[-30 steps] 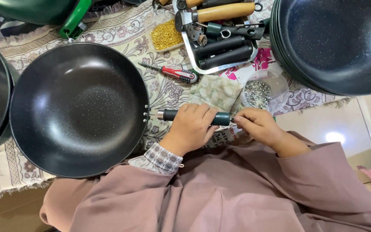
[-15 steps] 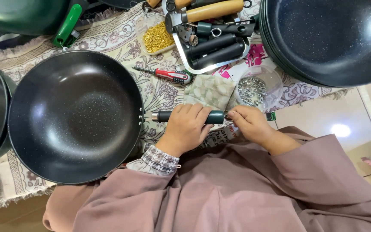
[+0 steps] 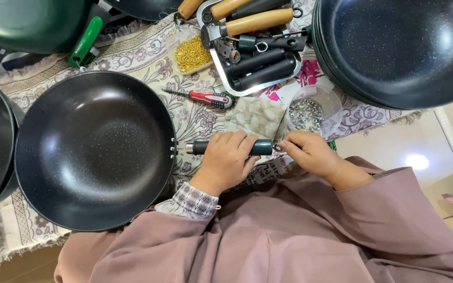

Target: Wiping woks clean and attaching handles using a screwdriver and screws.

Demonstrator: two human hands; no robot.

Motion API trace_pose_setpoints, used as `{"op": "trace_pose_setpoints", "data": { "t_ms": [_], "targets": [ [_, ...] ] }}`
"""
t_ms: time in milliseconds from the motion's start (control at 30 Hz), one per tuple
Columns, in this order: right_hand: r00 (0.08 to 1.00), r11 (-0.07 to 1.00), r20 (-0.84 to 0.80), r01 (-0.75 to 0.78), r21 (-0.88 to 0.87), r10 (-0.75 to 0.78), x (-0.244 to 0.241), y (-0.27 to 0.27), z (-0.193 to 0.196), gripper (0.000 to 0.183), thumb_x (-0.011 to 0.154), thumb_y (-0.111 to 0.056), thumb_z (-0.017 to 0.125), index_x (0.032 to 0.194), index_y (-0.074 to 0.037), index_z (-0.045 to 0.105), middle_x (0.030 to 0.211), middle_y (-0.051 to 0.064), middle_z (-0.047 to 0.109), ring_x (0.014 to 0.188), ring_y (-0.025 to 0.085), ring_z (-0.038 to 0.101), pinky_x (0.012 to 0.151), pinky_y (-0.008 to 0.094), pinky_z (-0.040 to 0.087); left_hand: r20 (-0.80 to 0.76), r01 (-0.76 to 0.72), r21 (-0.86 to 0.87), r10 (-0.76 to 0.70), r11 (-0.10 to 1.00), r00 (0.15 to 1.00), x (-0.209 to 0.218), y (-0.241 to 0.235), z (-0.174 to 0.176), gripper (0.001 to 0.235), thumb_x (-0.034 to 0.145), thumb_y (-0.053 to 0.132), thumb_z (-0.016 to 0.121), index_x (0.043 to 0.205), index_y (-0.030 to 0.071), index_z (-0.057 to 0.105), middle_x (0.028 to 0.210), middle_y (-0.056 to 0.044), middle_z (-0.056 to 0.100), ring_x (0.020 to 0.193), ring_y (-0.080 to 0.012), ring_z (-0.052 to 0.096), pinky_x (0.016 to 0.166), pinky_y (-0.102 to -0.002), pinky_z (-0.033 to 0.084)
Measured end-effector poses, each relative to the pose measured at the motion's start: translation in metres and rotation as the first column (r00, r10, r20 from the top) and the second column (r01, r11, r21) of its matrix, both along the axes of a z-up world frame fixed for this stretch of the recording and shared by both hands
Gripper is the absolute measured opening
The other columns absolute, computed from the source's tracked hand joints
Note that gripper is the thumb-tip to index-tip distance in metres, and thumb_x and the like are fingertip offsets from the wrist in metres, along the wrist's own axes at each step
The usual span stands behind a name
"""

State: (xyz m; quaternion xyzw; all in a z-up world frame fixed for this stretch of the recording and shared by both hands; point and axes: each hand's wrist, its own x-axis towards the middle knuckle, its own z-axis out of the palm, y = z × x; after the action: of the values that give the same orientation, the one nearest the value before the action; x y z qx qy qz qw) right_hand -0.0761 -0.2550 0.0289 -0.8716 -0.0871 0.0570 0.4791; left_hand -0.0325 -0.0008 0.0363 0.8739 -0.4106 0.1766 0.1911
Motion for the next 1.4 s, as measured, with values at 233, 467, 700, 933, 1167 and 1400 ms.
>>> {"op": "trace_pose_setpoints", "data": {
  "t_ms": [233,467,700,933,1167,1400],
  "targets": [
    [0.996,0.995,-0.024,0.083,-0.057,-0.084,-0.003,0.01,-0.018,0.035,0.104,-0.034,0.058,0.077,-0.012,0.065,0.061,0.014,0.061,0.067,0.037,0.063,0.066,0.045,0.052,0.006,-0.002,0.018,0.002,1.0,1.0,0.0,-0.001,0.0,0.046,0.087,0.041,0.069,0.122,0.011,0.064,0.098,-0.006,0.06,0.089,-0.0288,0.067,0.081,-0.042,0.049],
    [0.981,0.978,-0.041,0.185,-0.096,-0.189,-0.006,0.018,-0.037,0.037,0.106,-0.037,0.053,0.082,-0.012,0.063,0.067,0.019,0.062,0.075,0.043,0.064,0.068,0.05,0.051,0.011,-0.003,0.017,0.003,1.0,1.0,0.001,-0.001,-0.004,0.047,0.086,0.04,0.069,0.122,0.01,0.064,0.099,-0.007,0.06,0.09,-0.0298,0.067,0.081,-0.043,0.05],
    [0.978,0.978,-0.064,0.194,-0.071,-0.198,-0.005,0.021,-0.02,0.04,0.107,-0.036,0.052,0.078,-0.011,0.065,0.068,0.018,0.067,0.072,0.036,0.066,0.069,0.047,0.053,0.021,-0.013,0.016,0.012,1.0,1.0,0.001,0.0,0.0,0.048,0.085,0.04,0.071,0.123,0.01,0.064,0.099,-0.007,0.06,0.09,-0.029,0.067,0.082,-0.042,0.05],
    [0.788,0.921,0.57,0.009,-0.391,0.234,0.004,0.002,0.0,0.044,0.087,-0.029,0.08,0.122,-0.006,0.07,0.106,0.02,0.068,0.095,0.038,0.07,0.08,0.048,0.058,0.025,-0.016,0.0,0.016,1.0,1.0,0.003,0.002,0.0,0.048,0.086,0.041,0.07,0.123,0.011,0.064,0.098,-0.006,0.059,0.088,-0.0285,0.067,0.08,-0.042,0.05],
    [0.532,0.806,0.704,0.067,-0.588,0.47,0.012,0.01,0.029,0.02,0.099,-0.014,0.063,0.113,-0.004,0.073,0.102,0.014,0.07,0.078,0.029,0.066,0.071,0.04,0.056,0.016,0.001,-0.014,-0.001,1.0,1.0,0.006,0.004,0.002,0.048,0.085,0.041,0.071,0.124,0.013,0.063,0.098,-0.005,0.059,0.089,-0.0277,0.067,0.081,-0.041,0.051],
    [0.488,0.775,0.717,0.122,-0.621,0.498,0.016,0.013,0.037,0.021,0.101,-0.014,0.061,0.114,-0.002,0.074,0.104,0.017,0.072,0.074,0.026,0.065,0.072,0.038,0.054,-0.061,-0.02,0.031,0.022,0.999,0.998,0.018,0.026,0.01,0.055,0.076,0.047,0.078,0.119,0.016,0.066,0.098,-0.005,0.061,0.092,-0.0299,0.068,0.083,-0.045,0.052]
  ]
}}
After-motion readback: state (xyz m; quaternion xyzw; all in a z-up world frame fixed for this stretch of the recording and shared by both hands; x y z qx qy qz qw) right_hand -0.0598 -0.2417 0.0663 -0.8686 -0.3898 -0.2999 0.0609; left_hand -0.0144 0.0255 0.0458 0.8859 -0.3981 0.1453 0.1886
